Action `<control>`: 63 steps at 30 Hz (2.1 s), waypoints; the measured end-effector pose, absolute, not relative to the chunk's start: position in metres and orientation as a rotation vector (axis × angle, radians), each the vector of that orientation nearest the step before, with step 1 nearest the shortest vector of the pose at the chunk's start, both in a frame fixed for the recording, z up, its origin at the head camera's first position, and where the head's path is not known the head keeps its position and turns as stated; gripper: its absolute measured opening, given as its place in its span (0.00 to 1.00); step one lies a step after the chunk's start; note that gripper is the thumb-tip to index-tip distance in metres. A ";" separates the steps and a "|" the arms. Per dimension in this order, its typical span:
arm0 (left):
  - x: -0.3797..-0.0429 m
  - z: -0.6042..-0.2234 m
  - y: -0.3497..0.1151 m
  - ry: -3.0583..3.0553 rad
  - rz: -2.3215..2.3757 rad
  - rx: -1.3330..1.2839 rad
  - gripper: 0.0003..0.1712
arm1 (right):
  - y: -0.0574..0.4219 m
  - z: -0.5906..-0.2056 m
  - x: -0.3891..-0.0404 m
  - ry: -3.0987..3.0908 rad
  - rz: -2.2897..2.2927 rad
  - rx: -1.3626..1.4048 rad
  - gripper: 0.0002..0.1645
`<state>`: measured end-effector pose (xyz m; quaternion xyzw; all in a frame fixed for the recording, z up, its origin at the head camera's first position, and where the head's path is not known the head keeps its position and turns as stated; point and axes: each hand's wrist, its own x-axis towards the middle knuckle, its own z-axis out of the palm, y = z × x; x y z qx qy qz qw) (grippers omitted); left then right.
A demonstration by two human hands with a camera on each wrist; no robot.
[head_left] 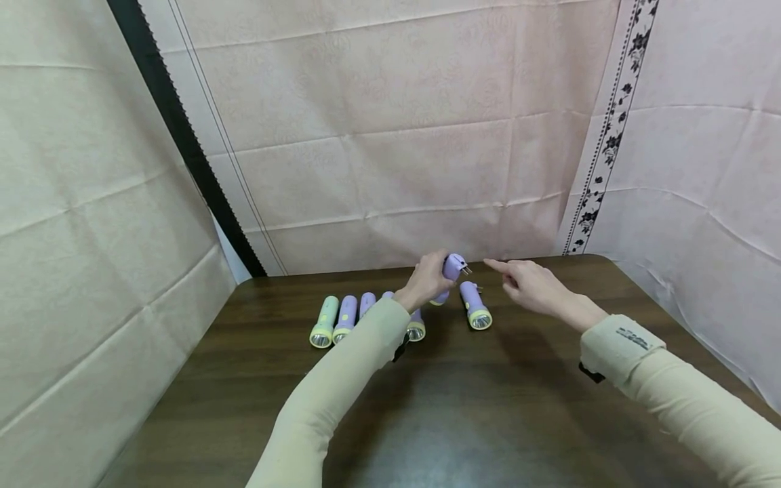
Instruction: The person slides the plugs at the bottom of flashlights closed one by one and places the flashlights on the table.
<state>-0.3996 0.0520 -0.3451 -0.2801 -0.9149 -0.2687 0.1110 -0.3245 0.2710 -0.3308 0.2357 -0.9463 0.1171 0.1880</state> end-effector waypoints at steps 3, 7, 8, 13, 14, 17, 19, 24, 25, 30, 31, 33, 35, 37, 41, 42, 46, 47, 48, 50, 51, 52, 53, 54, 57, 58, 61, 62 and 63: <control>-0.398 -0.347 0.053 -2.679 -0.780 -0.830 0.22 | 0.268 -0.332 -0.325 -2.647 0.336 0.714 0.35; -0.396 -0.349 0.054 -2.671 -0.781 -0.851 0.21 | 0.263 -0.333 -0.324 -2.616 0.344 0.787 0.36; -0.395 -0.349 0.054 -2.672 -0.790 -0.855 0.21 | 0.262 -0.333 -0.324 -2.607 0.343 0.804 0.36; -0.394 -0.350 0.056 -2.672 -0.823 -0.863 0.23 | 0.258 -0.333 -0.324 -2.602 0.353 0.837 0.39; -0.394 -0.350 0.056 -2.668 -0.823 -0.866 0.23 | 0.257 -0.333 -0.324 -2.603 0.351 0.840 0.40; -0.393 -0.350 0.057 -2.654 -0.807 -0.878 0.23 | 0.256 -0.334 -0.324 -2.597 0.341 0.840 0.40; -0.392 -0.350 0.058 -2.654 -0.804 -0.884 0.22 | 0.255 -0.335 -0.323 -2.593 0.337 0.841 0.39; -0.390 -0.351 0.059 -2.673 -0.847 -0.883 0.21 | 0.253 -0.334 -0.323 -2.604 0.373 0.842 0.38; -0.389 -0.350 0.059 -2.674 -0.855 -0.880 0.21 | 0.252 -0.333 -0.323 -2.607 0.393 0.843 0.38; -0.386 -0.348 0.060 -2.652 -0.864 -0.888 0.20 | 0.249 -0.327 -0.324 -2.631 0.480 0.835 0.38; -0.386 -0.347 0.061 -2.648 -0.866 -0.893 0.20 | 0.249 -0.326 -0.324 -2.638 0.488 0.833 0.38; -0.384 -0.347 0.061 -2.648 -0.872 -0.905 0.20 | 0.248 -0.325 -0.323 -2.656 0.506 0.824 0.38; -0.383 -0.347 0.061 -2.658 -0.879 -0.912 0.20 | 0.248 -0.324 -0.323 -2.672 0.523 0.814 0.38; -0.382 -0.348 0.061 -2.674 -0.892 -0.910 0.20 | 0.248 -0.325 -0.323 -2.677 0.538 0.811 0.38; -0.378 -0.349 0.062 -2.698 -0.917 -0.923 0.21 | 0.247 -0.327 -0.323 -2.675 0.549 0.806 0.39; -0.377 -0.349 0.062 -2.702 -0.926 -0.931 0.22 | 0.247 -0.328 -0.323 -2.673 0.551 0.803 0.40; -0.374 -0.346 0.062 -2.715 -0.904 -0.947 0.22 | 0.247 -0.328 -0.323 -2.671 0.559 0.796 0.40; -0.374 -0.345 0.062 -2.722 -0.881 -0.941 0.22 | 0.247 -0.328 -0.323 -2.670 0.558 0.795 0.39; -0.374 -0.345 0.062 -2.733 -0.852 -0.929 0.22 | 0.247 -0.328 -0.323 -2.672 0.558 0.793 0.39; -0.374 -0.342 0.062 -2.761 -0.790 -0.899 0.23 | 0.247 -0.328 -0.323 -2.677 0.544 0.787 0.40; -0.374 -0.340 0.062 -2.780 -0.762 -0.880 0.23 | 0.247 -0.328 -0.322 -2.682 0.535 0.781 0.40; -0.373 -0.338 0.062 -2.793 -0.732 -0.861 0.24 | 0.247 -0.329 -0.322 -2.685 0.525 0.775 0.41; -0.373 -0.336 0.061 -2.808 -0.710 -0.842 0.25 | 0.248 -0.329 -0.322 -2.688 0.516 0.768 0.41; -0.373 -0.334 0.061 -2.821 -0.687 -0.824 0.26 | 0.248 -0.329 -0.322 -2.691 0.510 0.762 0.42; -0.373 -0.332 0.061 -2.859 -0.584 -0.783 0.29 | 0.250 -0.331 -0.321 -2.698 0.481 0.747 0.43; -0.375 -0.333 0.061 -2.868 -0.533 -0.766 0.30 | 0.250 -0.332 -0.321 -2.701 0.477 0.747 0.43; -0.379 -0.338 0.060 -2.899 -0.376 -0.704 0.33 | 0.251 -0.334 -0.322 -2.713 0.456 0.741 0.43; -0.381 -0.340 0.059 -2.907 -0.324 -0.679 0.34 | 0.252 -0.334 -0.322 -2.716 0.452 0.739 0.43; -0.382 -0.342 0.059 -2.917 -0.291 -0.652 0.34 | 0.252 -0.335 -0.322 -2.717 0.442 0.736 0.42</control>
